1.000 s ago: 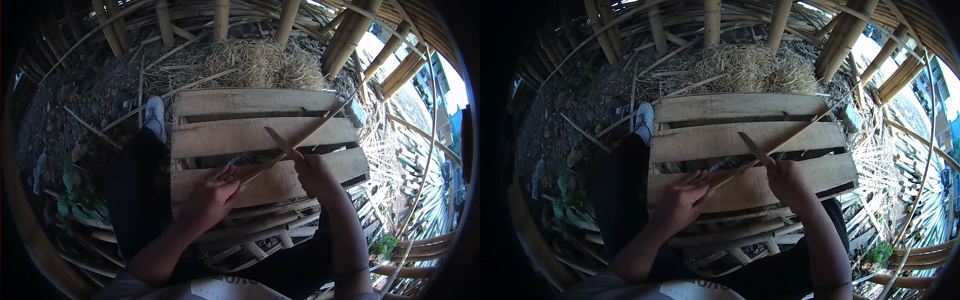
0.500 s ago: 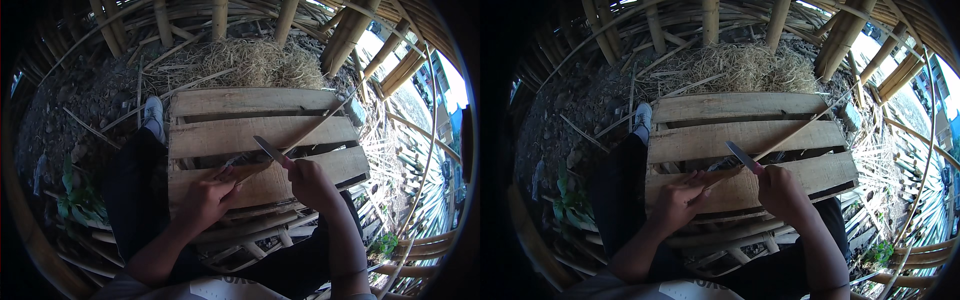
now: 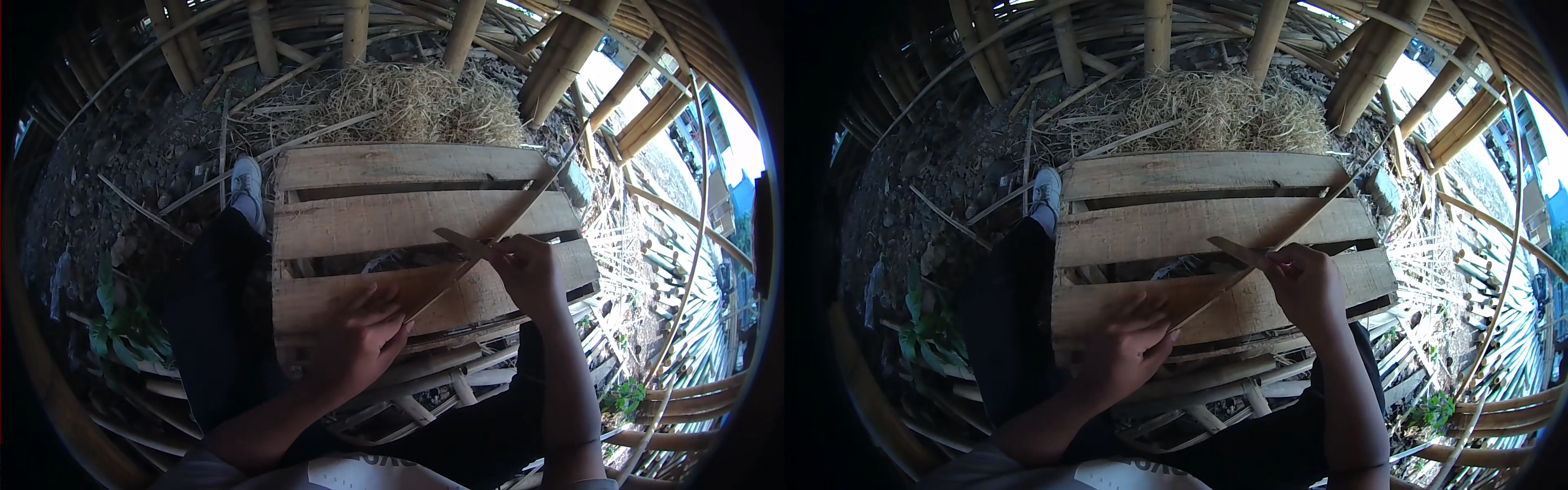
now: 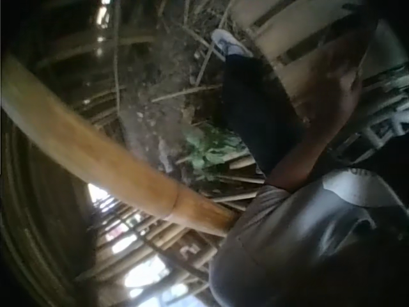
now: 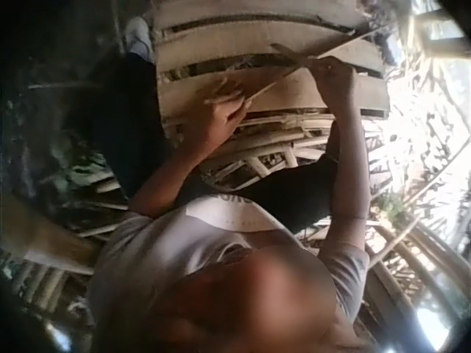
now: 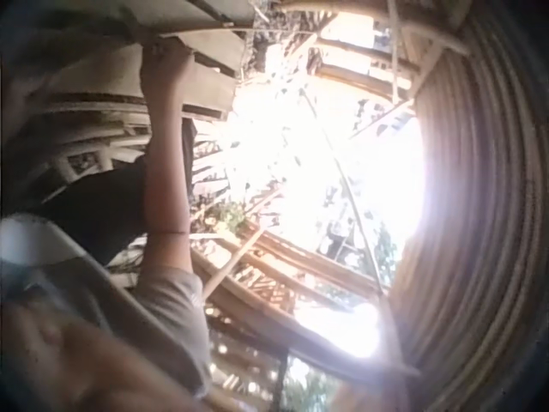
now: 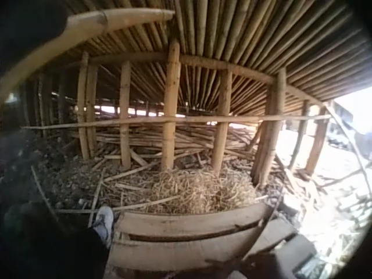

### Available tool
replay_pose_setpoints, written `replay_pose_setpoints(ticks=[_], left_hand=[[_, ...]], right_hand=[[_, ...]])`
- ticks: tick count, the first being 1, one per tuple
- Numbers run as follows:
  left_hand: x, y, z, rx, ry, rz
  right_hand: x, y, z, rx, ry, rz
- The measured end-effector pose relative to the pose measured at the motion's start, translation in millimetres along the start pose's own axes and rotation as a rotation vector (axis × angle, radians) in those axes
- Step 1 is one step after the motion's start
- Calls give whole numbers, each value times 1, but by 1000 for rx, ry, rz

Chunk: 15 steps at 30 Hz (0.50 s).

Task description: The person uses a knife to shave and smooth a thin bamboo stick held over a wooden pallet. The person repeatedly draws the knife along the stick's length, rotating it to work different sides, and occasionally repositions the stick to continue shaving.

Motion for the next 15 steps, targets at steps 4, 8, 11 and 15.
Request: replay_pose_setpoints(ticks=[4, 8, 11, 15], left_hand=[[3, -3, 0, 10, 33, 34], [0, -1, -1, -43, 66, 42], [4, 0, -4, -81, 77, 15], [3, 1, -1, -69, 18, 14]], right_hand=[[23, 7, -34, 8, -57, 44], [12, 8, -19, 133, -19, 66], [16, 24, -29, 26, -145, -133], [31, 26, -43, -215, -160, -109]])
Point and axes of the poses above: each hand's wrist, its own z-axis towards the middle knuckle, its own x-axis out of the palm, y = z × x, the point moved 3 cm from there along z, towards the middle knuckle, and after that the axes turned 12 degrees about z, right-handed, at the moved point
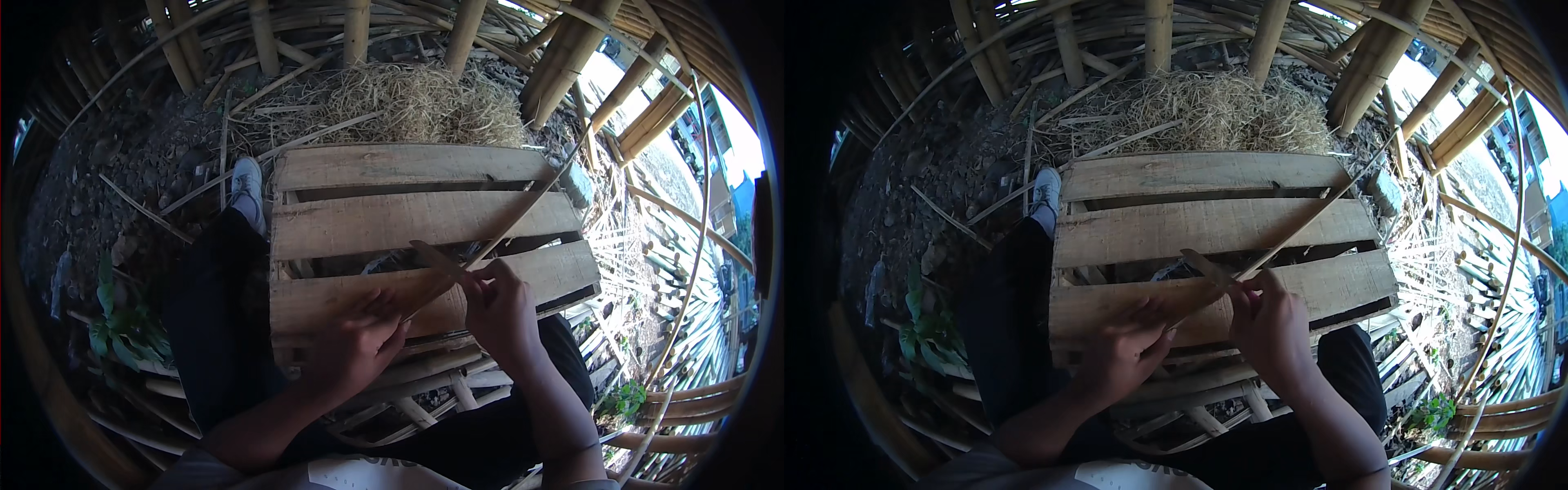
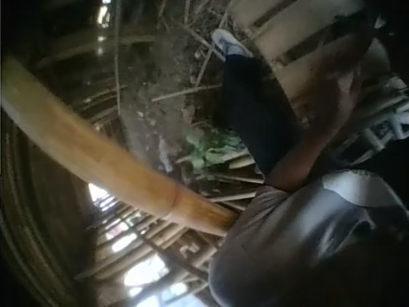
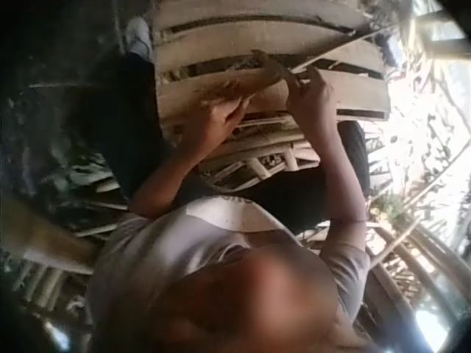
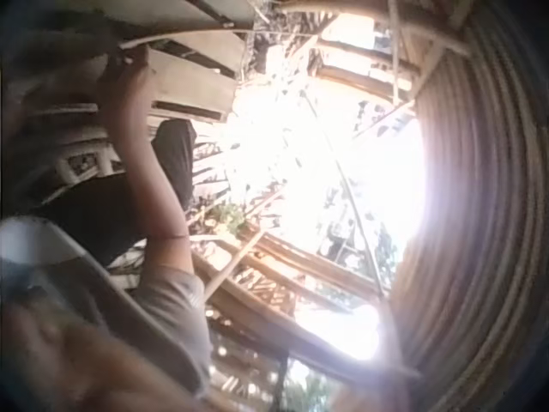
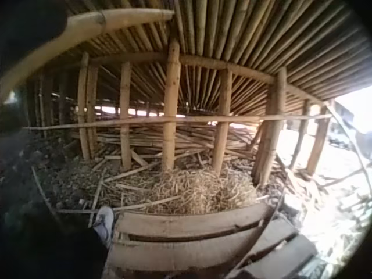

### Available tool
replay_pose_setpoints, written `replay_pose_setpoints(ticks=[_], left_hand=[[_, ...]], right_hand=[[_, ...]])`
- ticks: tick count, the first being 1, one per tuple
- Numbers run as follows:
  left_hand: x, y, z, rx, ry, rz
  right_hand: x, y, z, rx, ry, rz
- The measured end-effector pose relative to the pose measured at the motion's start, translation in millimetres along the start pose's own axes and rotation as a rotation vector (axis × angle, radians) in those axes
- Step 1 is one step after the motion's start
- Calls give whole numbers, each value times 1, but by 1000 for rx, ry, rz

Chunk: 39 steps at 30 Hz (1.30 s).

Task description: The person uses a knife to shave and smooth a thin bamboo stick held over a wooden pallet. The person repeatedly draws the knife along the stick's length, rotating it to work different sides, and occasionally repositions the stick to continue shaving.

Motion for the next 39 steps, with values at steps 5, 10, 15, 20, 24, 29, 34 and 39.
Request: replay_pose_setpoints(ticks=[5, 10, 15, 20, 24, 29, 34, 39], left_hand=[[5, 3, -2, 20, 21, 6], [4, 5, -1, 5, 26, -25], [4, 4, 0, 30, 28, -22], [5, 4, -3, -1, 38, 11], [1, 1, 1, 1, 9, 0], [2, 1, 2, 13, 20, 23], [1, 3, 1, 9, 31, 34], [5, 7, -1, -7, 61, -37]], right_hand=[[-2, -8, 1, 150, 114, -88], [-21, -20, 22, 286, 66, -103], [-7, -9, -2, 153, 194, 53], [-3, -4, -2, 136, 153, -24], [-2, -5, 1, 316, 229, 78], [-2, -9, 5, 409, 310, 137], [-8, -2, 10, 900, 604, 484], [2, -15, 5, 469, 327, 466]])
Point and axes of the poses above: each hand's wrist, its own z-axis towards the middle knuckle, its own x-axis out of the palm, y = z × x, the point moved 3 cm from there along z, towards the middle knuckle, and after that the axes turned 12 degrees about z, right-handed, at the moved point
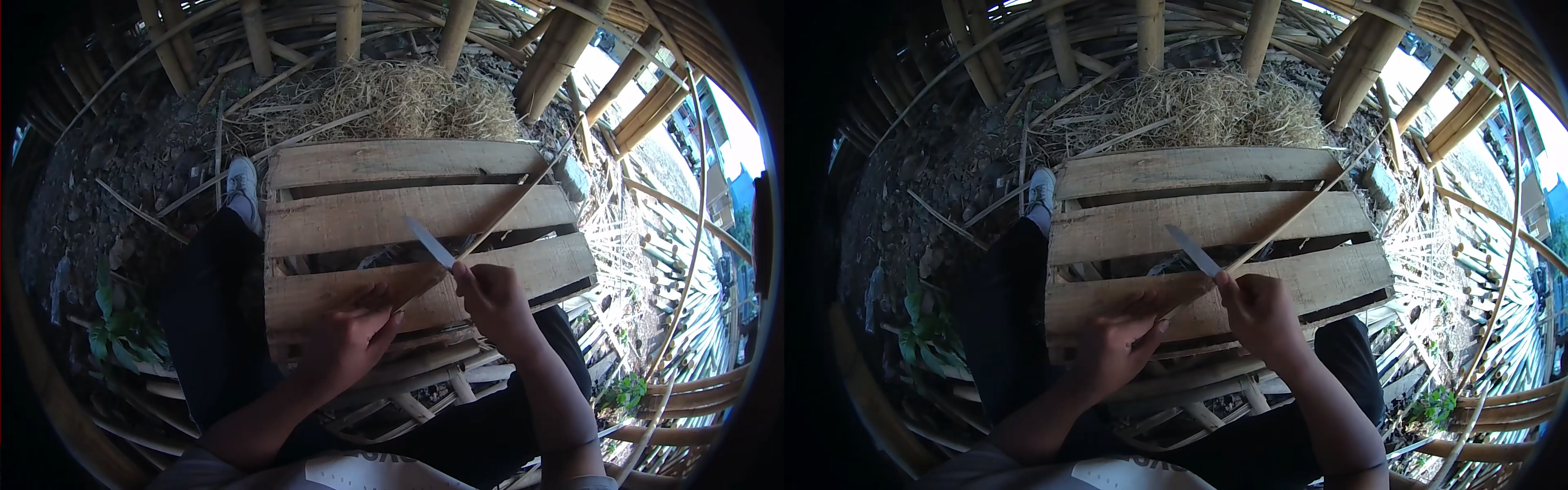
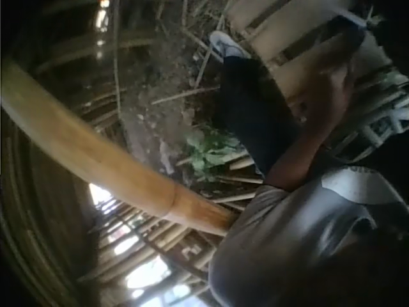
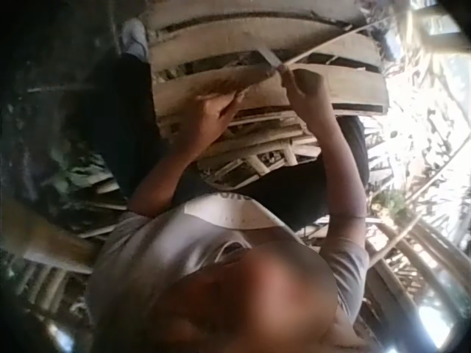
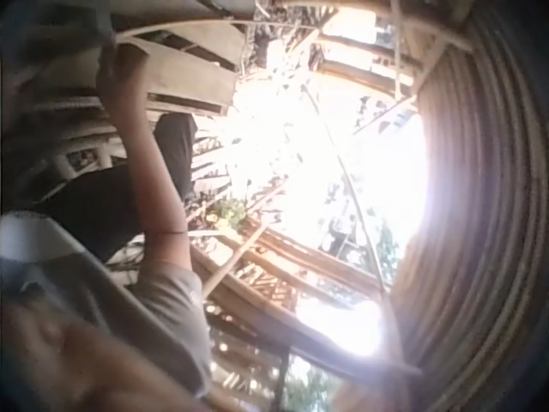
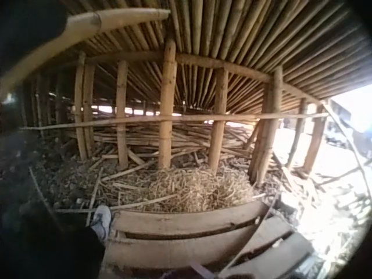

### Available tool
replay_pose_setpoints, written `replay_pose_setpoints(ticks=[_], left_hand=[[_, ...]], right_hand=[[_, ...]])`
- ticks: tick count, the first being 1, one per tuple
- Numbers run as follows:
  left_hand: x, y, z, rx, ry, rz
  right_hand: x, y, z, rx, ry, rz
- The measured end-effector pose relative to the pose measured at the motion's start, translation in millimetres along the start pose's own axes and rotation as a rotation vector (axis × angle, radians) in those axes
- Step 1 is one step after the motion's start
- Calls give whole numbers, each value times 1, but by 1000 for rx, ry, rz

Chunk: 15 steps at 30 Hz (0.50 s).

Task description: The person uses a knife to shave and smooth a thin bamboo stick held over a wooden pallet. The person repeatedly draws the knife along the stick's length, rotating it to work different sides, and occasionally repositions the stick to continue shaving.

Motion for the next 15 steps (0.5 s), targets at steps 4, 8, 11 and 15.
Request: replay_pose_setpoints(ticks=[4, 8, 11, 15], left_hand=[[-1, -1, 1, 18, 0, 36], [0, 1, 0, 25, -8, 36], [-2, -2, 2, 28, 6, 30], [-1, -1, 0, 37, 10, 37]], right_hand=[[-3, 19, 4, -290, -69, -57], [4, 21, 5, -337, 15, -212], [2, 14, 9, -439, -14, -265], [-1, 7, 21, -402, -14, -237]])
Point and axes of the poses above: each hand's wrist, its own z-axis towards the middle knuckle, its own x-axis out of the palm, y = z × x, the point moved 3 cm from there along z, towards the middle knuckle, and after that the axes turned 12 degrees about z, right-handed, at the moved point
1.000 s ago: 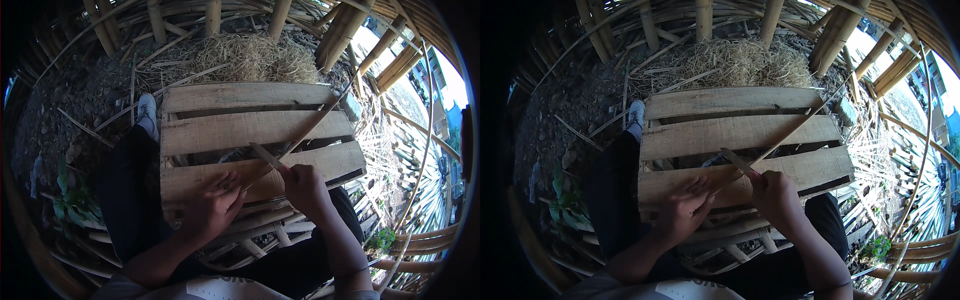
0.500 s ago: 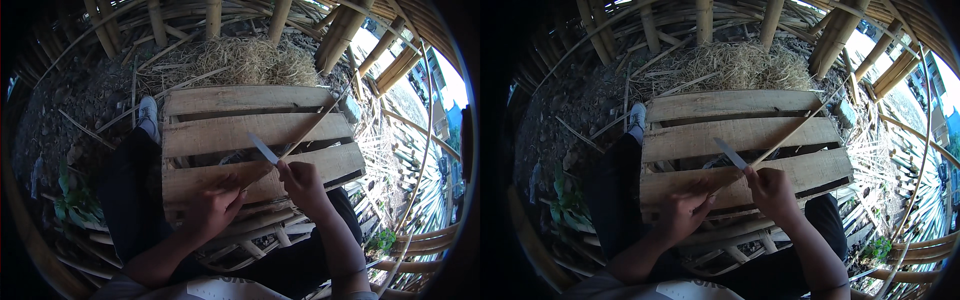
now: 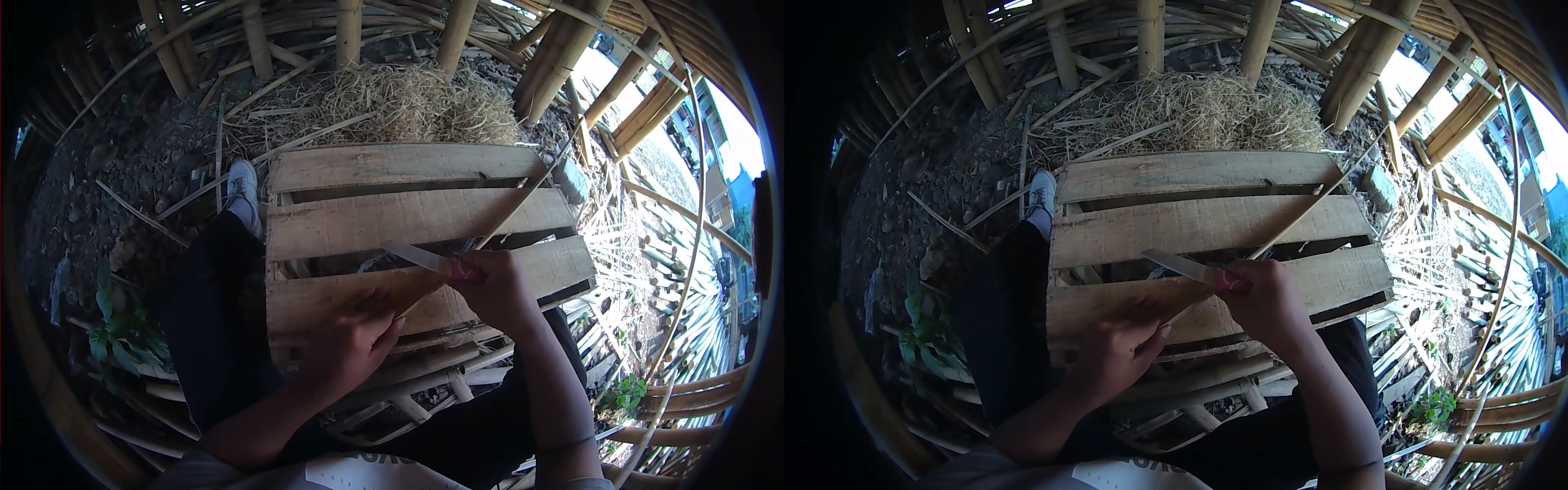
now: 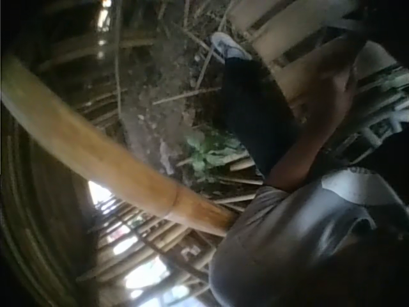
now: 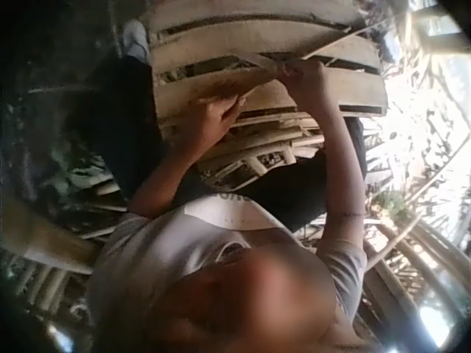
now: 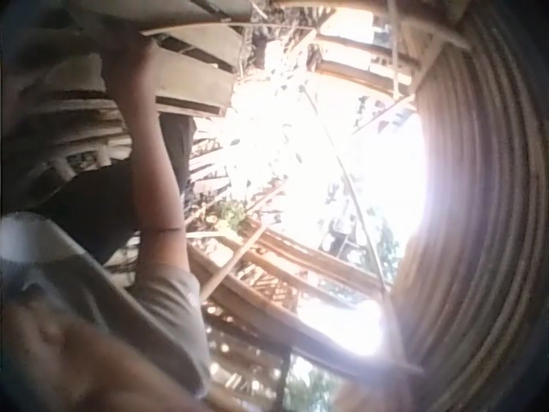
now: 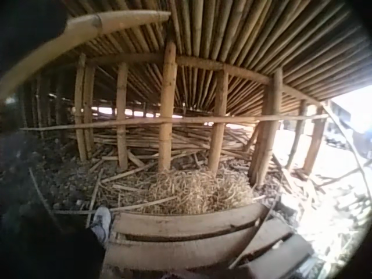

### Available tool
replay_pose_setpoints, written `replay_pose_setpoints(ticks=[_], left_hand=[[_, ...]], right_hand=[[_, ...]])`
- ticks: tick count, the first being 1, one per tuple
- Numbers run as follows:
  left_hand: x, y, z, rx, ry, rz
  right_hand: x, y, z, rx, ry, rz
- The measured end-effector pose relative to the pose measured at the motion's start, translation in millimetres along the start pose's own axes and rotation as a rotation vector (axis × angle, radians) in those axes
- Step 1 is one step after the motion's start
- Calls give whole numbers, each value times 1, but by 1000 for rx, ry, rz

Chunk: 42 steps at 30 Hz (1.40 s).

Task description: The person uses a knife to shave and smooth a thin bamboo stick held over a wooden pallet. The person repeatedly draws the knife along the stick's length, rotating it to work different sides, and occasionally repositions the stick to continue shaving.

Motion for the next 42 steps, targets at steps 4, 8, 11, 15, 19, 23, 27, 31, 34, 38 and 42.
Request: replay_pose_setpoints(ticks=[4, 8, 11, 15, 19, 23, 27, 31, 34, 38, 42], left_hand=[[-1, 1, 2, 9, -16, -24], [-3, -2, 2, 1, -22, -15], [-1, -2, 0, -23, -6, -19], [-2, -2, 1, -5, -5, -15], [-5, -5, 4, -29, -43, -52], [-4, -3, 3, -39, -34, -51], [-6, -2, 1, -10, -43, -1], [-1, -1, 1, -3, -30, -20], [-1, -2, 1, -8, -39, -48], [-4, -5, 1, -41, -20, -64], [-9, -10, -1, -74, -8, -48]], right_hand=[[-1, 10, 3, -9, 24, -128], [4, 11, 0, 3, -14, -167], [1, 11, 3, 98, 25, -90], [0, 9, 6, 239, 63, -9], [-2, 7, 5, 231, 48, 130], [-3, 16, 4, 312, 82, 356], [-11, 34, 7, 393, -2, 420], [-22, 13, 18, 340, -292, 453], [-36, -12, 25, 186, -430, 154], [-40, -15, 23, 351, -326, -397], [-23, -27, 27, 390, -217, -295]])
Point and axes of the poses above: each hand's wrist, its own z-axis towards the middle knuckle, its own x-axis out of the palm, y = z × x, the point moved 3 cm from there along z, towards the middle knuckle, and after that the axes turned 12 degrees about z, right-handed, at the moved point
